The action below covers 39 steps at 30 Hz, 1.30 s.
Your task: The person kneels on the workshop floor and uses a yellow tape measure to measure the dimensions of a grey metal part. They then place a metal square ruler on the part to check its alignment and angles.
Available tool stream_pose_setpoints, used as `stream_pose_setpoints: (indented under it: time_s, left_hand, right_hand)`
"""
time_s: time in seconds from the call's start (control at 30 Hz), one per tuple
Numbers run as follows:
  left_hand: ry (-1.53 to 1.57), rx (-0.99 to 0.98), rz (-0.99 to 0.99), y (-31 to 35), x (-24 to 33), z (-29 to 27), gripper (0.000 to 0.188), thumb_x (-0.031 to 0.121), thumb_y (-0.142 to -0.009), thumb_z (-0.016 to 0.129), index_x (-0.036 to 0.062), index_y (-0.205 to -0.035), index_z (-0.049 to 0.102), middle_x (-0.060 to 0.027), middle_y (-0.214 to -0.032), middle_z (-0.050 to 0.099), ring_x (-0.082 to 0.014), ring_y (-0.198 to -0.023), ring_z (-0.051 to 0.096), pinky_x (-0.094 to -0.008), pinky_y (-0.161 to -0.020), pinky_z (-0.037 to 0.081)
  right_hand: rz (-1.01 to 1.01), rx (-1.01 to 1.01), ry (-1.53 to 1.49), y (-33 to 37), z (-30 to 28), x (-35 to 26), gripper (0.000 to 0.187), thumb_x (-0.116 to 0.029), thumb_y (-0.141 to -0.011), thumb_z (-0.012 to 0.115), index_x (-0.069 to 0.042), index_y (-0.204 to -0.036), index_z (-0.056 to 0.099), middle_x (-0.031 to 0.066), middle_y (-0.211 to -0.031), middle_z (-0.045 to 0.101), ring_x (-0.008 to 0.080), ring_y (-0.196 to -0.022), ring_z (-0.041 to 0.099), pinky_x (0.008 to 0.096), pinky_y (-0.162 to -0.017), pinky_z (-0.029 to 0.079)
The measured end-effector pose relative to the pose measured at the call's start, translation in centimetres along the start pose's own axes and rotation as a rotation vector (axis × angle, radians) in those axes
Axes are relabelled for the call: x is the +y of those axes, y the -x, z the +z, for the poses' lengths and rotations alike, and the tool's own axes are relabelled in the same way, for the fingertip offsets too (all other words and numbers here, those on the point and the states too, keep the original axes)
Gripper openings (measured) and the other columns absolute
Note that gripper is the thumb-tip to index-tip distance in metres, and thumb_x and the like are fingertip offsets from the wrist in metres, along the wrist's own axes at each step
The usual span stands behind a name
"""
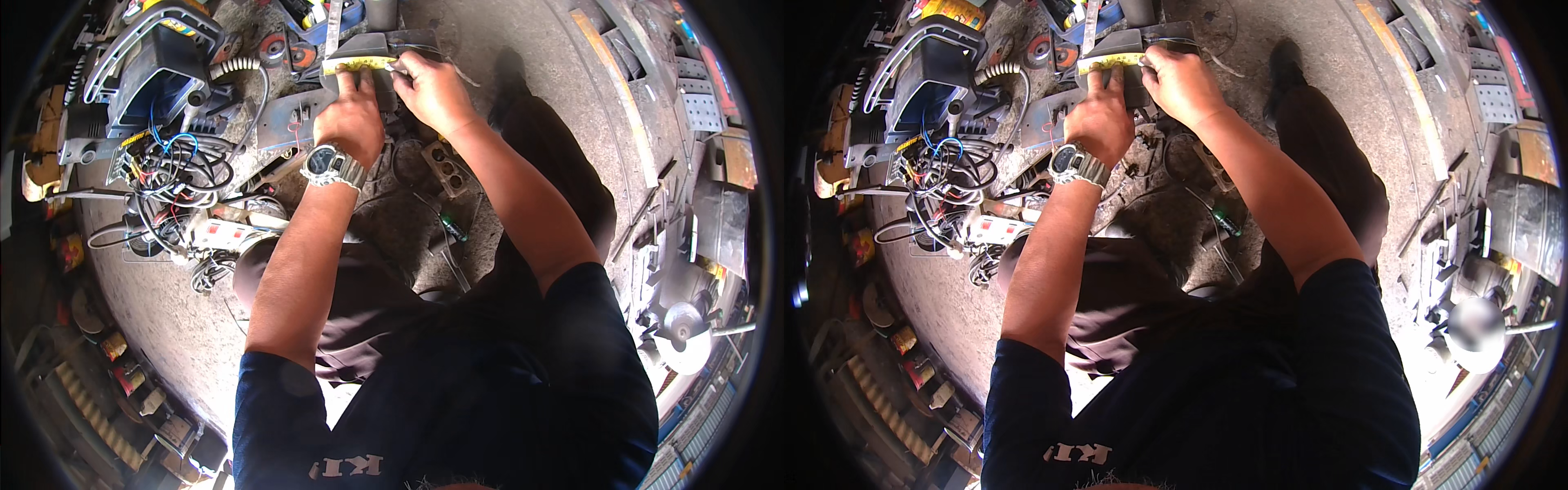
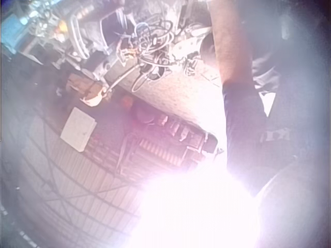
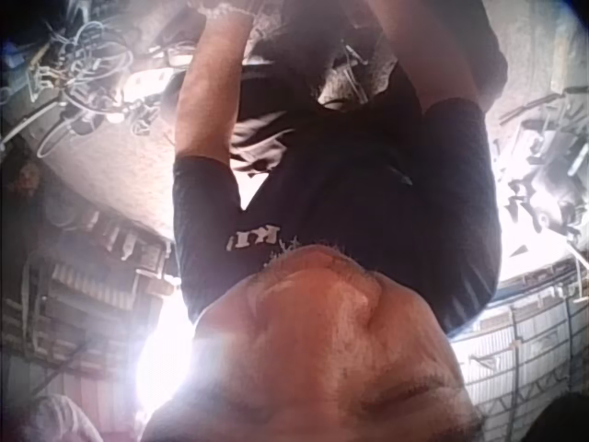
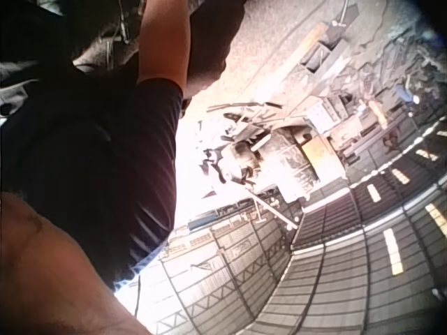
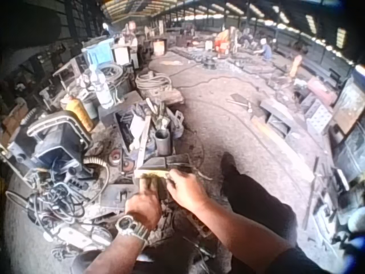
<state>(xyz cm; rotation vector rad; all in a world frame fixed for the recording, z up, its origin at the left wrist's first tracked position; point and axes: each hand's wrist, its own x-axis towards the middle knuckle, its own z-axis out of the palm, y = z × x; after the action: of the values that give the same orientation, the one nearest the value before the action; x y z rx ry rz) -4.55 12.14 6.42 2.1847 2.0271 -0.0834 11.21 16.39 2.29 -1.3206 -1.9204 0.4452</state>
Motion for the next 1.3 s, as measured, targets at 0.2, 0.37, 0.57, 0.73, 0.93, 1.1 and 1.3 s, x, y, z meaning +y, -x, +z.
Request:
stream_pose_setpoints:
  time_s: [0.2, 0.37, 0.57, 0.73, 0.93, 1.1, 1.3]
  left_hand:
    - [-0.012, 0.0, -0.005, -0.5, 0.1, -0.3, 0.071, 0.02, -0.092, 0.063, 0.0123, -0.159, 0.04, -0.0236, -0.165, 0.034, -0.0388, -0.103, 0.075, -0.048, -0.087, 0.062]
    - [-0.013, 0.007, -0.002, -0.5, 0.1, -0.3, 0.071, 0.02, -0.092, 0.063, 0.0121, -0.159, 0.04, -0.0242, -0.165, 0.034, -0.039, -0.104, 0.075, -0.0478, -0.087, 0.062]
    - [-0.013, 0.012, 0.009, -0.5, 0.1, -0.3, 0.072, 0.019, -0.091, 0.063, 0.0117, -0.159, 0.04, -0.0249, -0.164, 0.035, -0.0389, -0.104, 0.075, -0.0478, -0.086, 0.062]
    - [-0.017, 0.011, 0.009, -0.4, 0.1, -0.4, 0.072, 0.02, -0.091, 0.063, 0.0114, -0.159, 0.039, -0.0253, -0.164, 0.035, -0.0389, -0.103, 0.075, -0.0479, -0.085, 0.062]
    - [-0.022, 0.009, 0.009, -0.5, 0.0, -0.2, 0.072, 0.02, -0.092, 0.063, 0.0111, -0.159, 0.039, -0.0254, -0.164, 0.035, -0.0389, -0.103, 0.075, -0.048, -0.085, 0.062]
    - [-0.023, 0.005, 0.004, -0.5, 0.1, -0.3, 0.072, 0.021, -0.092, 0.064, 0.0115, -0.159, 0.039, -0.0246, -0.164, 0.034, -0.039, -0.103, 0.075, -0.0484, -0.086, 0.062]
    - [-0.022, -0.015, -0.008, -0.5, 0.2, -0.4, 0.074, 0.022, -0.092, 0.064, 0.012, -0.16, 0.037, -0.0237, -0.165, 0.034, -0.0393, -0.104, 0.074, -0.0487, -0.087, 0.062]
  right_hand:
    - [-0.036, 0.027, 0.003, -0.7, 0.2, 0.3, 0.018, -0.014, -0.088, 0.076, -0.008, -0.1, 0.065, 0.0164, -0.087, 0.074, 0.0403, -0.08, 0.072, 0.0467, -0.066, 0.058]
    - [-0.069, 0.025, 0.043, -0.7, 0.5, 0.5, 0.019, -0.013, -0.088, 0.075, -0.007, -0.102, 0.064, 0.016, -0.093, 0.074, 0.0408, -0.085, 0.072, 0.0475, -0.069, 0.059]
    - [-0.06, 0.015, 0.054, -0.8, 0.5, 0.6, 0.017, -0.013, -0.088, 0.073, -0.006, -0.1, 0.063, 0.0165, -0.096, 0.075, 0.0417, -0.087, 0.071, 0.0489, -0.072, 0.059]
    - [-0.055, 0.021, 0.038, -0.8, 0.5, 0.5, 0.018, -0.012, -0.087, 0.074, -0.007, -0.101, 0.064, 0.0166, -0.094, 0.075, 0.0416, -0.085, 0.071, 0.0483, -0.07, 0.059]
    - [-0.046, 0.0, 0.054, -0.9, 0.2, 0.3, 0.018, -0.012, -0.088, 0.074, -0.007, -0.101, 0.064, 0.0179, -0.09, 0.074, 0.0423, -0.082, 0.071, 0.0485, -0.069, 0.059]
    - [-0.082, 0.029, 0.043, -1.0, 0.3, 0.4, 0.016, -0.013, -0.088, 0.074, -0.007, -0.099, 0.064, 0.0186, -0.086, 0.073, 0.0432, -0.08, 0.07, 0.0495, -0.068, 0.058]
    - [-0.017, -0.034, -0.03, -1.5, 0.1, 0.9, 0.018, -0.014, -0.089, 0.076, -0.008, -0.104, 0.067, 0.0159, -0.083, 0.074, 0.0295, -0.074, 0.074, 0.0408, -0.066, 0.058]
